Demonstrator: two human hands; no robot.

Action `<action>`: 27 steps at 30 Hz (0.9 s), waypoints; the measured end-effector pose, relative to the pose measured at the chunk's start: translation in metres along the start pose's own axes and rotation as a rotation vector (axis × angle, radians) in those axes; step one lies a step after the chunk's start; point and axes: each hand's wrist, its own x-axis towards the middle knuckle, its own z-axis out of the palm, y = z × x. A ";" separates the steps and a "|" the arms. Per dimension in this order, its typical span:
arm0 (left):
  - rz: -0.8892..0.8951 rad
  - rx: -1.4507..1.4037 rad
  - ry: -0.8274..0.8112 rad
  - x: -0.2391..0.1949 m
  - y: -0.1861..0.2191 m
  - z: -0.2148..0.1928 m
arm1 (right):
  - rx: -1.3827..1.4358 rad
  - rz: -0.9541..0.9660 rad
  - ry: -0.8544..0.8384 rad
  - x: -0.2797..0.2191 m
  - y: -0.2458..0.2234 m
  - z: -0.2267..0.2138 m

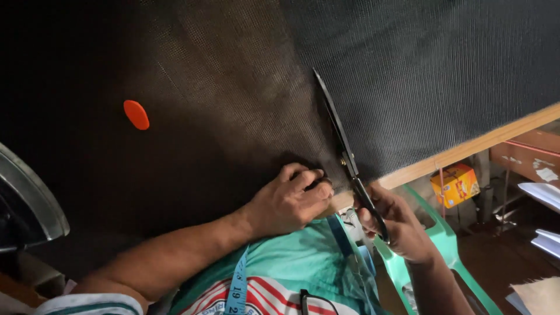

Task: Measuring, positioning, and cutting a large piece of black mesh fabric on a wooden table using tailor scissors.

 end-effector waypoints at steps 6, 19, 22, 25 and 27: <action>-0.008 0.026 0.025 -0.001 -0.003 0.005 | -0.072 0.042 0.055 0.010 -0.022 0.001; -0.028 -0.013 0.077 0.000 -0.005 0.006 | -0.010 0.132 0.094 0.034 -0.039 0.005; -0.019 0.073 0.079 0.007 -0.006 -0.004 | -0.093 0.109 0.049 0.043 -0.058 0.010; -0.043 -0.025 0.086 0.006 -0.006 -0.004 | -0.189 0.018 0.041 0.059 -0.073 0.015; -0.043 -0.010 0.081 0.006 -0.007 -0.004 | -0.197 0.022 0.051 0.064 -0.073 0.016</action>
